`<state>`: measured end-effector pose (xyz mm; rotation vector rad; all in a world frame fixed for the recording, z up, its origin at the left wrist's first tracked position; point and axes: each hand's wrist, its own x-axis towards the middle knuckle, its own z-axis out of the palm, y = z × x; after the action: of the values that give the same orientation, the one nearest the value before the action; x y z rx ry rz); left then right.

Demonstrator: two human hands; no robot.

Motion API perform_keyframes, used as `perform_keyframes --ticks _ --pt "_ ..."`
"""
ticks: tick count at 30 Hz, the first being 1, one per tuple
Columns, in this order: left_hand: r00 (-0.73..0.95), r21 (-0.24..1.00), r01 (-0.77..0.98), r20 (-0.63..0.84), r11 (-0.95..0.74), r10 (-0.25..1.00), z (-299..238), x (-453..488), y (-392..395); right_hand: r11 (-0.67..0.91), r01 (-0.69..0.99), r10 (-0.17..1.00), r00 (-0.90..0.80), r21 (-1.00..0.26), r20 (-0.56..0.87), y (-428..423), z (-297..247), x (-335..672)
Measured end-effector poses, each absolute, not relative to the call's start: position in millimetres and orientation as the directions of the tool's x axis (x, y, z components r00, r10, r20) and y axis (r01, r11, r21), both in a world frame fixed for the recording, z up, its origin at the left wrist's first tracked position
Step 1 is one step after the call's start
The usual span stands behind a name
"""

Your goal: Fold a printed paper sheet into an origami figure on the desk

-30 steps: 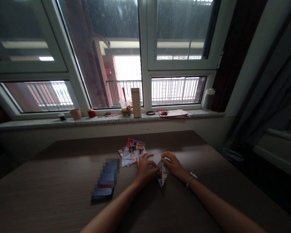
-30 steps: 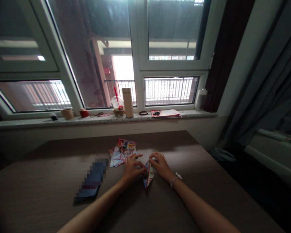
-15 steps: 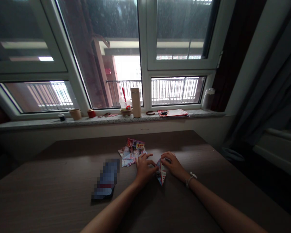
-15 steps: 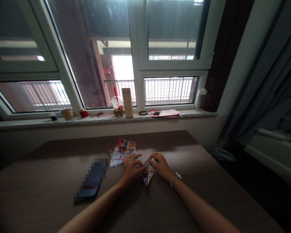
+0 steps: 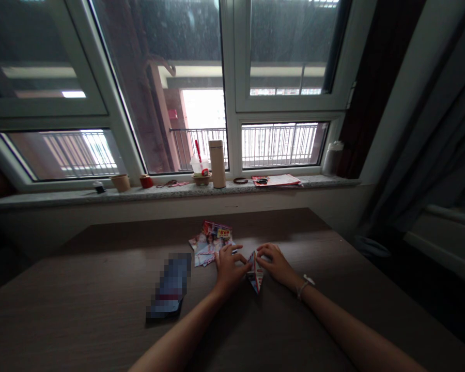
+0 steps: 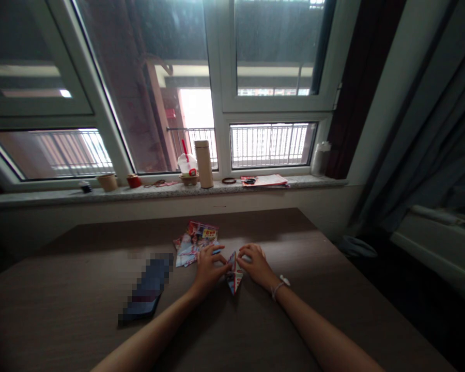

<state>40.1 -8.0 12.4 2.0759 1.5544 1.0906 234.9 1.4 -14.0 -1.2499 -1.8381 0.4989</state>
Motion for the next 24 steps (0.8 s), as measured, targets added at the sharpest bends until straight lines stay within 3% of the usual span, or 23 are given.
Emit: perform_keyframes --ticks 24 --pt "0.034 0.671 0.683 0.364 -0.287 0.931 16.7 39.4 -9.1 0.39 0.626 0.914 -0.174 -0.675 0.367 -2.0 -13.6 235.2"
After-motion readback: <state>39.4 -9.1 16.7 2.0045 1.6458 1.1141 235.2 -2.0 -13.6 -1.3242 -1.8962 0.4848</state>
